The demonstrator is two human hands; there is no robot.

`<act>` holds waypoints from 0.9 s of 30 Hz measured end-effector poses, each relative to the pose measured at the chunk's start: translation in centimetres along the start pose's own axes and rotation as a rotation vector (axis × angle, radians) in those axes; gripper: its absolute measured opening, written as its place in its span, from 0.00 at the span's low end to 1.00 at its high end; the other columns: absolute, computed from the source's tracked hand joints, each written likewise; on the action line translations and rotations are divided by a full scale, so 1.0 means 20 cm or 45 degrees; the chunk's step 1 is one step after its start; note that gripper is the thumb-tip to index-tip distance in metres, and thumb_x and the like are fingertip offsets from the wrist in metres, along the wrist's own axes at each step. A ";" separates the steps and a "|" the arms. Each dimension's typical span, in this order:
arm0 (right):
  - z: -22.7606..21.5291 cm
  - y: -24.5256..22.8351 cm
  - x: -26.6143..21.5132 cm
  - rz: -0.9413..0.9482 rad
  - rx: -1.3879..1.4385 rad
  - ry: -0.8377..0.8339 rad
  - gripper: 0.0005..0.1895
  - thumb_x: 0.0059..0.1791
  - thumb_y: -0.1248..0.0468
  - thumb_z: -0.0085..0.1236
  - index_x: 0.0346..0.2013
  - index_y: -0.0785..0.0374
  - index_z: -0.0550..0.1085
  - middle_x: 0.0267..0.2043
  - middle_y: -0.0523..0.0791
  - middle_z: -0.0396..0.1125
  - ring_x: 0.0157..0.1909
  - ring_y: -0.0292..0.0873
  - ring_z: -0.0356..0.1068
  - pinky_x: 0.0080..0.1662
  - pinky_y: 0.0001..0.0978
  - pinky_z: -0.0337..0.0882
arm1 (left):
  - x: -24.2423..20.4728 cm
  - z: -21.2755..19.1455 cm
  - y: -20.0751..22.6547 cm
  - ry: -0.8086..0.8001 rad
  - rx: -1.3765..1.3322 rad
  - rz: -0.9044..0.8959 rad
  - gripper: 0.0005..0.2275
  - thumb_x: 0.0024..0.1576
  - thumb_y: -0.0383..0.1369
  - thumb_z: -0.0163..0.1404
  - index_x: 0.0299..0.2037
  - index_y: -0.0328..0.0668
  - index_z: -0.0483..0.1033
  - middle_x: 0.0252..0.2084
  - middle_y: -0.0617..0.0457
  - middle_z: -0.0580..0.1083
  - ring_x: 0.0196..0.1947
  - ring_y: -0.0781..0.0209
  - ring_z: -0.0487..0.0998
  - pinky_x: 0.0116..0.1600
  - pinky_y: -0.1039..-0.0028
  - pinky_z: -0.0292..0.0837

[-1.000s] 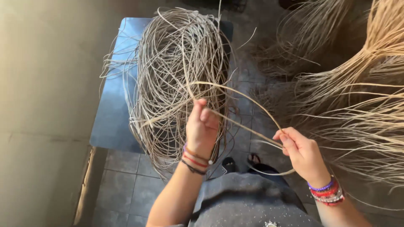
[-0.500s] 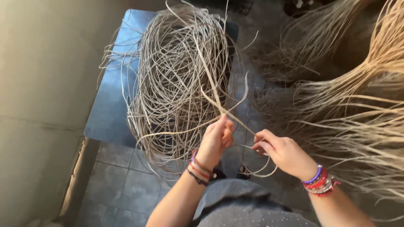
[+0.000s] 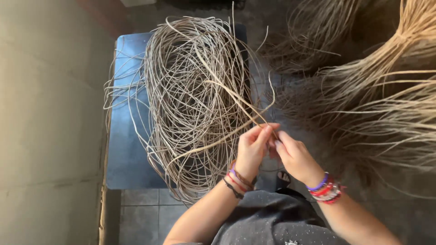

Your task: Weaving and tying strands of natural fiber onto a large frame to create a decorative item

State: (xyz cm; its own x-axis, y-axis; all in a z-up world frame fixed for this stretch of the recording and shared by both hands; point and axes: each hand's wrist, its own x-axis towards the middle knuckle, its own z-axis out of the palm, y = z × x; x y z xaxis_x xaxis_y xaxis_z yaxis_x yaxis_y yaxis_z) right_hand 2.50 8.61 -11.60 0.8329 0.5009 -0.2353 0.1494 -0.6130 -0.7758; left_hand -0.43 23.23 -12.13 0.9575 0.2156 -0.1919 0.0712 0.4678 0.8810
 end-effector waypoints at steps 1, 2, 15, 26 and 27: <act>0.04 0.02 0.02 -0.006 0.022 0.091 0.06 0.55 0.61 0.47 0.39 0.58 0.72 0.31 0.53 0.75 0.43 0.56 0.78 0.42 0.49 0.77 | 0.02 -0.02 0.04 0.035 -0.017 0.004 0.09 0.66 0.31 0.49 0.47 0.36 0.82 0.13 0.58 0.65 0.11 0.76 0.60 0.19 0.88 0.54; 0.09 0.03 0.03 -0.011 0.043 0.181 0.08 0.56 0.61 0.47 0.38 0.59 0.73 0.30 0.53 0.74 0.42 0.56 0.78 0.41 0.48 0.76 | 0.03 -0.03 0.08 0.071 -0.035 0.007 0.10 0.66 0.30 0.47 0.46 0.35 0.82 0.10 0.61 0.61 0.11 0.78 0.57 0.19 0.89 0.50; -0.12 -0.23 -0.15 0.106 0.020 0.279 0.17 0.57 0.58 0.42 0.43 0.56 0.81 0.41 0.37 0.81 0.43 0.32 0.81 0.50 0.23 0.76 | 0.02 -0.21 0.16 0.087 -0.373 -0.108 0.12 0.69 0.36 0.41 0.36 0.43 0.74 0.18 0.64 0.68 0.15 0.73 0.65 0.22 0.83 0.61; -0.12 -0.05 -0.33 0.008 -0.339 0.112 0.11 0.55 0.56 0.44 0.34 0.53 0.73 0.30 0.37 0.80 0.32 0.39 0.82 0.38 0.35 0.76 | 0.07 -0.31 0.43 0.240 -0.652 -0.223 0.10 0.65 0.33 0.49 0.29 0.49 0.71 0.17 0.69 0.62 0.14 0.76 0.57 0.18 0.86 0.53; -0.14 -0.07 -0.33 0.008 -0.343 0.112 0.11 0.55 0.56 0.44 0.34 0.53 0.73 0.30 0.37 0.80 0.32 0.39 0.82 0.38 0.35 0.76 | 0.07 -0.32 0.40 0.239 -0.656 -0.222 0.10 0.65 0.33 0.49 0.29 0.49 0.71 0.17 0.69 0.62 0.14 0.76 0.57 0.18 0.86 0.53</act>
State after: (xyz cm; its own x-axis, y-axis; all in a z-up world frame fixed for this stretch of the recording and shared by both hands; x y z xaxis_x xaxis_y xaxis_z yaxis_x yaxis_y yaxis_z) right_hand -1.71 4.44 -7.28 0.8756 0.4487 -0.1788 0.2703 -0.7621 -0.5884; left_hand -0.37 32.85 -8.06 0.8744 0.2241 -0.4304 0.0334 0.8570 0.5142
